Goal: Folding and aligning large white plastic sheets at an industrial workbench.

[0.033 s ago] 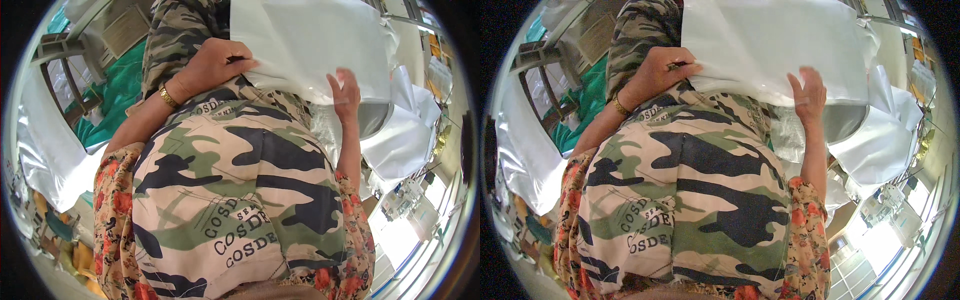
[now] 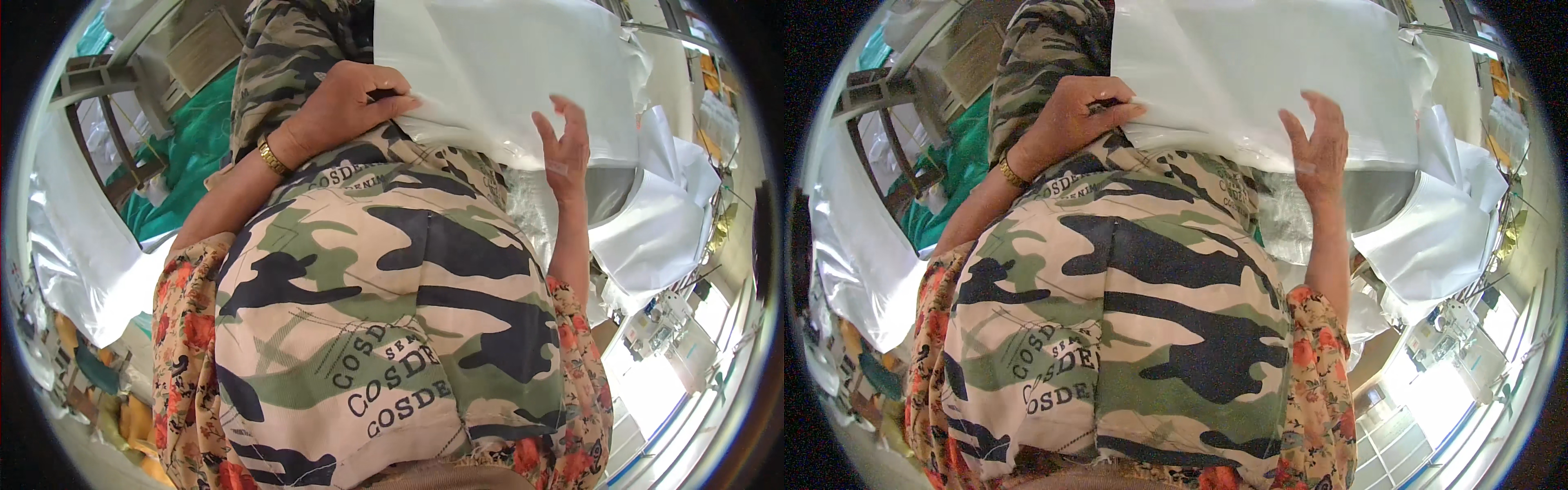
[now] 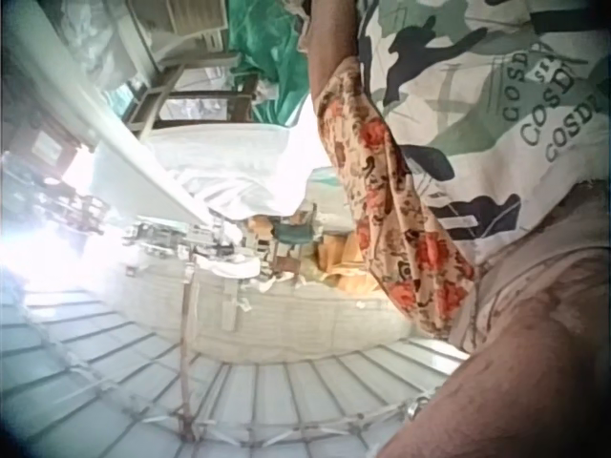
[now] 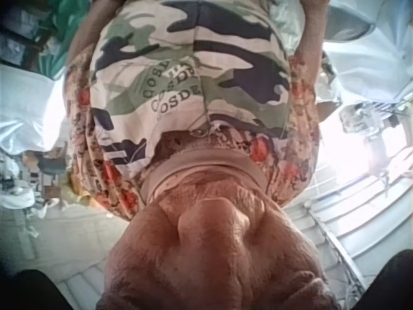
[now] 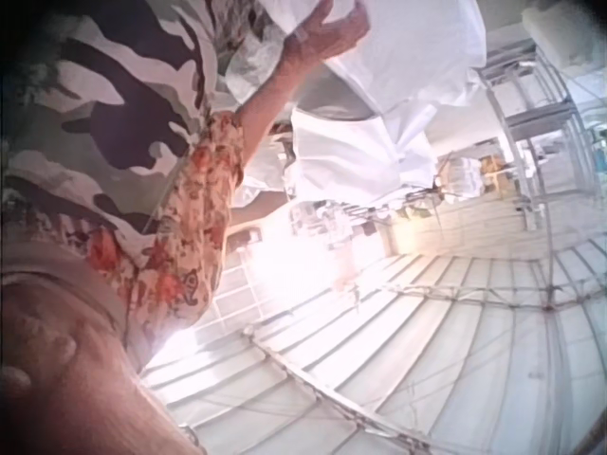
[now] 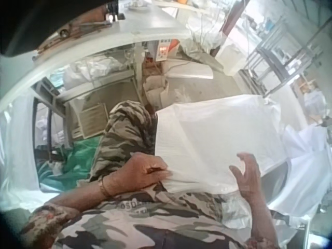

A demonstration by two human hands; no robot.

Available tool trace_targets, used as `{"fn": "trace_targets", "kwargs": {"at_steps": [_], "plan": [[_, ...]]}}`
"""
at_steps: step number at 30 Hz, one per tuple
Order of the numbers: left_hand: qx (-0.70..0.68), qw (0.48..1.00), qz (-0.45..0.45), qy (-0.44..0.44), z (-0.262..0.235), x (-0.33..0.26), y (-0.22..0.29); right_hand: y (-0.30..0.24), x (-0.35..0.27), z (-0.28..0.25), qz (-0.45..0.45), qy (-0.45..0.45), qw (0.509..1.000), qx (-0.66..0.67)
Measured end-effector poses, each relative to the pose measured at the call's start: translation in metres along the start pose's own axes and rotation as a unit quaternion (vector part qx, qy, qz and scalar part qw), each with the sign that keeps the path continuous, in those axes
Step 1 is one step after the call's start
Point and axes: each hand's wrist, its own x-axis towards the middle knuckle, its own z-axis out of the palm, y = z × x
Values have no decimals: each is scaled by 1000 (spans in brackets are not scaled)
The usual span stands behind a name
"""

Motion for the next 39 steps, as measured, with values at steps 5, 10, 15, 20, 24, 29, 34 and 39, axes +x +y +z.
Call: {"fn": "trace_targets", "kwargs": {"at_steps": [5,10,15,20,24,29,34,39], "plan": [[-89,995,-43,31,-2,2,5,-89,21,-13,-209,-180,950,149],[-45,994,76,-57,-8,4,-6,-104,16,8,-235,-202,942,132],[-110,988,35,-99,-15,4,-1,-107,14,15,-182,-215,946,163],[-75,994,11,-83,-10,1,-2,-116,14,22,-216,-170,954,124],[-55,995,31,-81,-9,0,1,-125,14,29,-266,-117,951,105],[-13,996,71,-55,-4,1,1,-116,7,40,-120,-109,972,169],[-17,999,-11,-35,-6,0,1,-60,10,34,-71,-53,994,56],[-16,999,-7,-35,-6,4,3,64,-5,5,115,-141,983,-30]]}}
